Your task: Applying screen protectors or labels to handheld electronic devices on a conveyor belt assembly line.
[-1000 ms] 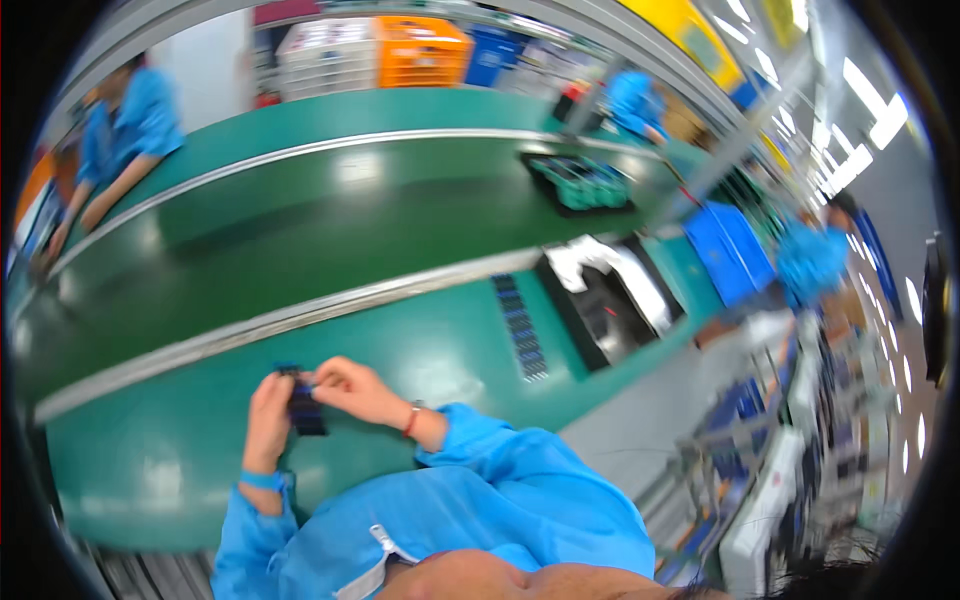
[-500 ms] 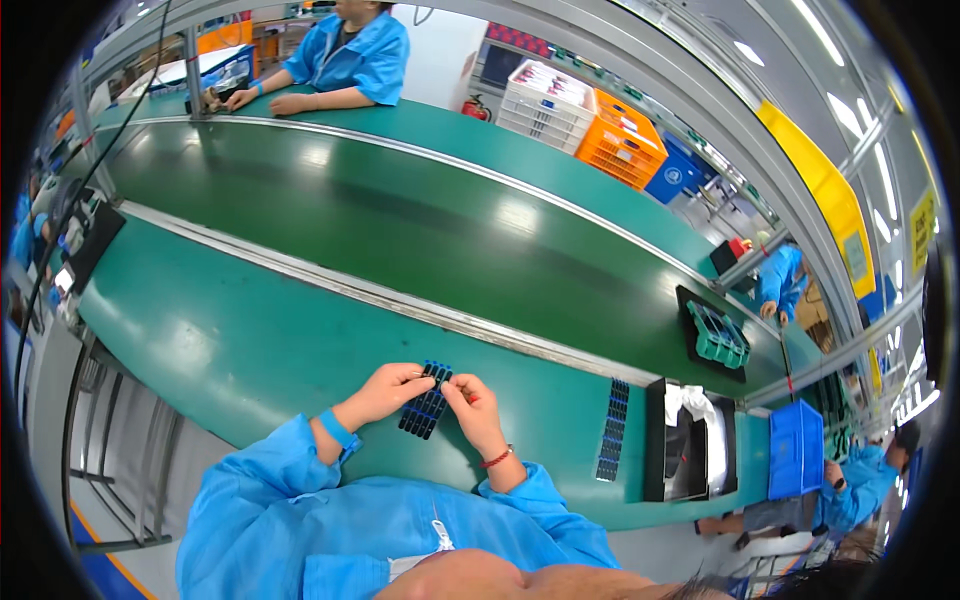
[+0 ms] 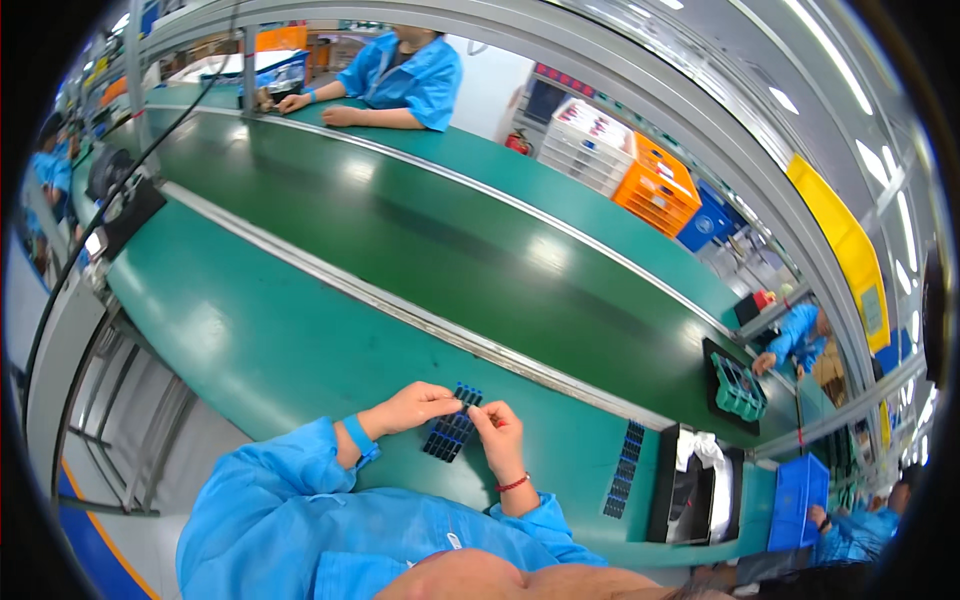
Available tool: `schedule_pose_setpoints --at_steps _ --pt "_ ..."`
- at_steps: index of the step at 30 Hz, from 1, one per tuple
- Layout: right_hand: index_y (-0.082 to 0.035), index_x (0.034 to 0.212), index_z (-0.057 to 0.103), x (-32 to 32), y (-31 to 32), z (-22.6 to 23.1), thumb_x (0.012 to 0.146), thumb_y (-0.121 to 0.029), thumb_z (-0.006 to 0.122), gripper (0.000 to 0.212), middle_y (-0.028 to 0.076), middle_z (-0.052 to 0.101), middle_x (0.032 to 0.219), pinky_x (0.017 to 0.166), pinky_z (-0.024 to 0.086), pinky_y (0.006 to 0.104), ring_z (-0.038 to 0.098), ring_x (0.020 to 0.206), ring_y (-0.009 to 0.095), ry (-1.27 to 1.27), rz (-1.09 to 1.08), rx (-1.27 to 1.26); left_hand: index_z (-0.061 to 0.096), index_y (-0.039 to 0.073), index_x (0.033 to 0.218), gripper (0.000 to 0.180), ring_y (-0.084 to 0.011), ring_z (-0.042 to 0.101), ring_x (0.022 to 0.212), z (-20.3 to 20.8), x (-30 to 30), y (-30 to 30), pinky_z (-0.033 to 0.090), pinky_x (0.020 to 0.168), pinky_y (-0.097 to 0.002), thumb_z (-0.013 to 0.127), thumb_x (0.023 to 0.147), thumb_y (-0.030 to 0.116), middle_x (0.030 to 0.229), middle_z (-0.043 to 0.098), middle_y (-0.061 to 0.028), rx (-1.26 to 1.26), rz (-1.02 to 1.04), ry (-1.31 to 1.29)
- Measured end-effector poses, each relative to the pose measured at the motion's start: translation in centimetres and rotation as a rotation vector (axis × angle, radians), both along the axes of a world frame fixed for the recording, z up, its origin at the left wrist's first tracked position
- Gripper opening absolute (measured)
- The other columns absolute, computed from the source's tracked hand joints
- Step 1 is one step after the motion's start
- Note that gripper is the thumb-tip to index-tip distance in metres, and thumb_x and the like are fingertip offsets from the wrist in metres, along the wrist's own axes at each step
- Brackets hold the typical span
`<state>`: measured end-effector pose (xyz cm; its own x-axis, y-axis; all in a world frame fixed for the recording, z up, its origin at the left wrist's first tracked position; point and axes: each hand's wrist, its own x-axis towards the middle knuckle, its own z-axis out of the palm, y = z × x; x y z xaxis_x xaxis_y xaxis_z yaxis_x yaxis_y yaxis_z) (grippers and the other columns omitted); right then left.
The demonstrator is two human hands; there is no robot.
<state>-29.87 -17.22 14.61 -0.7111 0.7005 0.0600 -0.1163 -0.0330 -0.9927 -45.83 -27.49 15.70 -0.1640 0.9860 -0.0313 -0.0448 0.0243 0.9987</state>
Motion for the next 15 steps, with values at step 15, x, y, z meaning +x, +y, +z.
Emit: schedule_pose_setpoints --at_steps 15 --pt "-0.006 0.077 0.054 0.3 -0.1 0.1 0.084 -0.010 0.065 0.013 -0.004 0.049 0.062 0.044 0.030 0.0176 0.041 0.051 0.003 -0.021 -0.022 -0.050 0.058 0.003 0.077 0.031 -0.0030 0.039 0.064 0.3 -0.1 -0.4 0.034 0.055 -0.0238 0.056 0.091 0.031 0.066 0.048 0.0063 -0.023 -0.090 0.078"
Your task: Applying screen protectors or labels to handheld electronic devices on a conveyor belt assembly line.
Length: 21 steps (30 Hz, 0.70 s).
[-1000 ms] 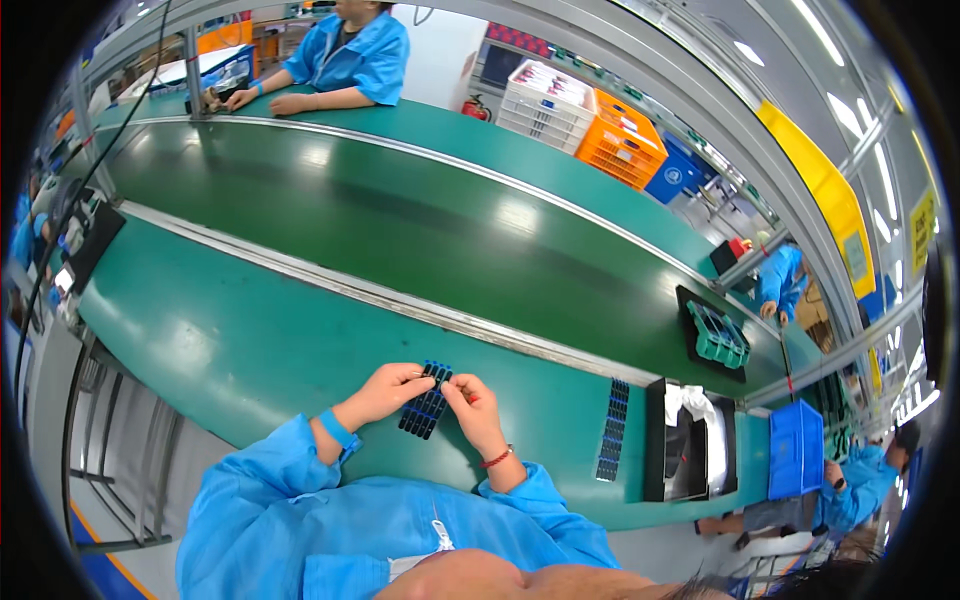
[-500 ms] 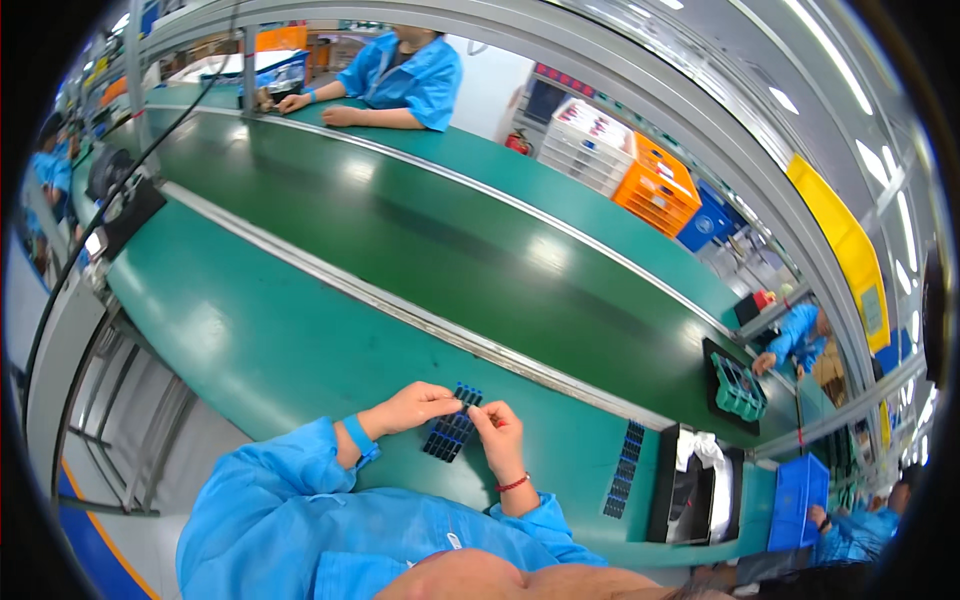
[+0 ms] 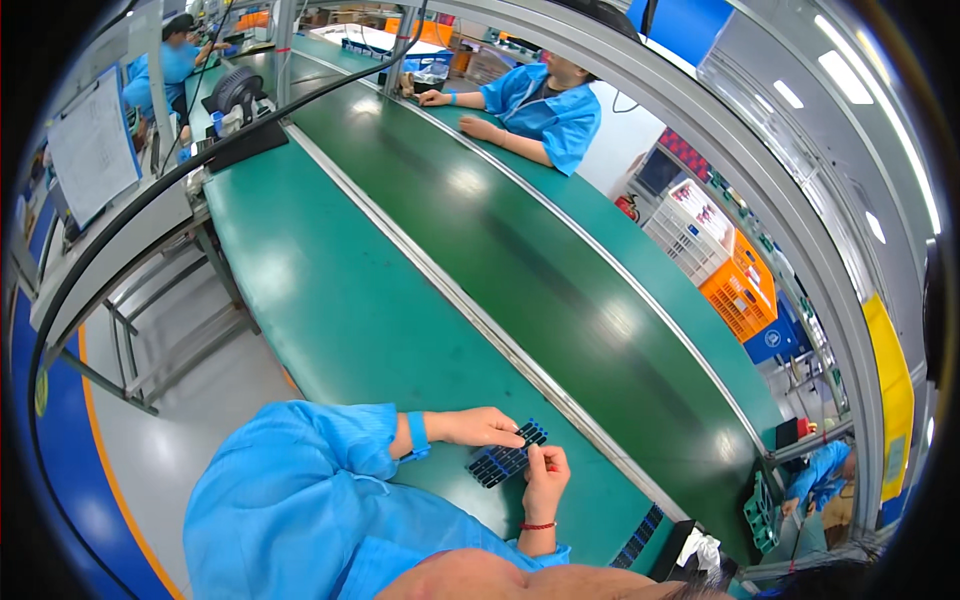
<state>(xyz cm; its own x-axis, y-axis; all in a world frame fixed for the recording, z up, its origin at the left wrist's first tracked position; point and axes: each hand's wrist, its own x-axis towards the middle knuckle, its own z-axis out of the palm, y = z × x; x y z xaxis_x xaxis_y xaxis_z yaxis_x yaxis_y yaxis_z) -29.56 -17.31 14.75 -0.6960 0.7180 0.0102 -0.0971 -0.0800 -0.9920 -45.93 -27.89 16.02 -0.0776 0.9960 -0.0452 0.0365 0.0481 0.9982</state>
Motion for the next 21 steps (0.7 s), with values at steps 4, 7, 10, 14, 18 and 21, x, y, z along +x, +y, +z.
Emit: schedule_pose_setpoints --at_steps 4,7,10,14,18,21 --pt "-0.007 0.077 0.052 -0.1 0.2 -0.5 0.085 -0.010 0.063 0.014 -0.004 0.043 0.056 0.040 0.025 0.0192 0.035 0.045 0.004 0.004 0.000 0.013 0.058 0.004 0.077 0.031 -0.0029 0.039 0.064 0.0 0.3 0.1 0.035 0.055 -0.0237 0.056 0.091 0.031 0.066 0.047 0.0062 0.023 0.015 -0.005" --pt "-0.007 0.077 0.051 -0.2 0.2 -0.6 0.086 -0.009 0.062 0.014 -0.005 0.042 0.056 0.040 0.025 0.0194 0.034 0.045 0.003 0.005 -0.013 0.016 0.058 0.004 0.074 0.033 -0.0038 0.039 0.063 0.3 0.5 0.1 0.035 0.056 -0.0239 0.056 0.090 0.033 0.064 0.047 0.0055 0.066 0.045 -0.007" --pt "-0.006 0.077 0.052 -0.2 0.3 -0.6 0.086 -0.010 0.062 0.014 -0.005 0.042 0.056 0.040 0.024 0.0193 0.034 0.044 0.003 0.004 0.003 0.011 0.060 0.004 0.079 0.030 -0.0030 0.042 0.065 -0.8 0.1 0.3 0.037 0.057 -0.0228 0.056 0.091 0.031 0.066 0.050 0.0053 0.026 0.034 0.015" --pt "-0.006 0.078 0.053 -0.3 0.5 -0.6 0.087 -0.011 0.062 0.014 -0.005 0.042 0.055 0.039 0.023 0.0193 0.033 0.043 0.003 -0.049 0.029 -0.090 0.061 0.004 0.081 0.029 -0.0032 0.044 0.066 -1.2 0.0 0.5 0.038 0.058 -0.0230 0.056 0.091 0.030 0.067 0.053 0.0045 0.017 0.044 0.034" --pt "-0.006 0.078 0.053 -0.3 0.5 -0.6 0.087 -0.011 0.061 0.014 -0.005 0.042 0.055 0.038 0.023 0.0190 0.034 0.042 0.003 -0.050 0.034 -0.105 0.061 0.004 0.081 0.029 -0.0036 0.044 0.066 -1.4 0.1 0.6 0.038 0.058 -0.0235 0.055 0.091 0.031 0.067 0.053 0.0043 0.034 0.048 0.048" --pt "-0.006 0.078 0.056 -0.2 0.6 -0.6 0.085 -0.013 0.065 0.014 -0.004 0.047 0.058 0.040 0.026 0.0178 0.037 0.045 0.003 -0.036 0.042 -0.140 0.056 0.004 0.073 0.033 -0.0050 0.040 0.061 -1.4 0.4 0.6 0.035 0.054 -0.0251 0.055 0.090 0.032 0.062 0.048 0.0038 0.068 0.067 0.022"
